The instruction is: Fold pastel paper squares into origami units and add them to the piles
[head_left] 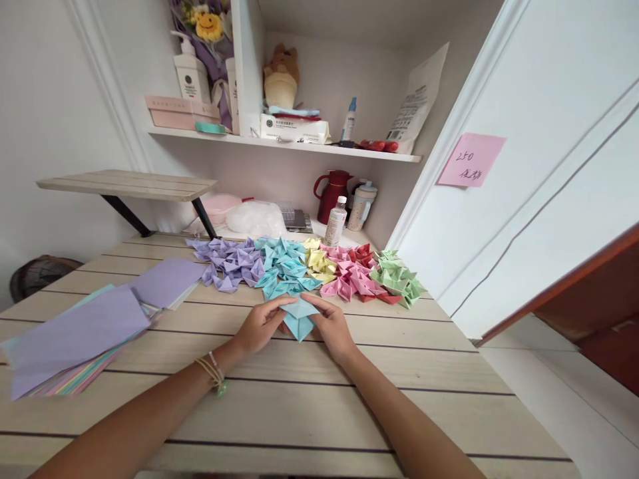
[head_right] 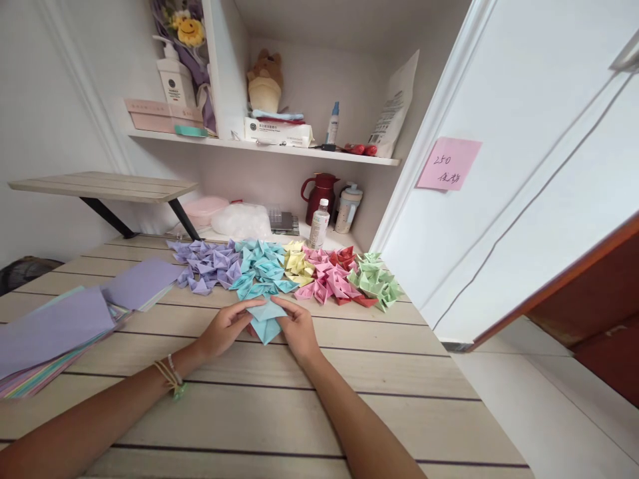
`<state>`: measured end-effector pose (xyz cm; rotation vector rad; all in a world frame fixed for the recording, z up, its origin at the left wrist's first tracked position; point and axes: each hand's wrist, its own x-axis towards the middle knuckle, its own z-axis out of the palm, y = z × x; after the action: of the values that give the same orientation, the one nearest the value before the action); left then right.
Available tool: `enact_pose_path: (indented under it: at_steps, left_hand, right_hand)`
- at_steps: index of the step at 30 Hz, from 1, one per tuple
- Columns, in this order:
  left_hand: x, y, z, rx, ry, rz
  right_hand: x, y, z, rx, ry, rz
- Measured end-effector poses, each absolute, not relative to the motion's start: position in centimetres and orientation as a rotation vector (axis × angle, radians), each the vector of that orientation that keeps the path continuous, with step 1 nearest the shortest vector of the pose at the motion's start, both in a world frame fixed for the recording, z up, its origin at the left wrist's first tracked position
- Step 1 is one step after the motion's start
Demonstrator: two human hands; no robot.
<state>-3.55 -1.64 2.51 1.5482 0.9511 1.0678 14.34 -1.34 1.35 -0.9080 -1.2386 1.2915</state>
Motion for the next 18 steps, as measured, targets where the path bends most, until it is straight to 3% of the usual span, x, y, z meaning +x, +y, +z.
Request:
enact_pose_path:
  at_steps: [3,9,18]
  left_hand:
    - [-3.9,-0.9,2.2,1.422,0.918,1.105]
    - [-4.5,0.0,1.9,1.259,0.947,1.085]
    - [-4.7,0.6,1.8,1.396,1.108,1.174]
  right_hand:
    - [15.1,-0.6,1.0,-0.833,-1.093,1.467]
    - [16.7,0.3,1.0,-0.82,-1.307,1.651]
    - [16.6,0.8,1.7,-0.927,-1.354,1.47]
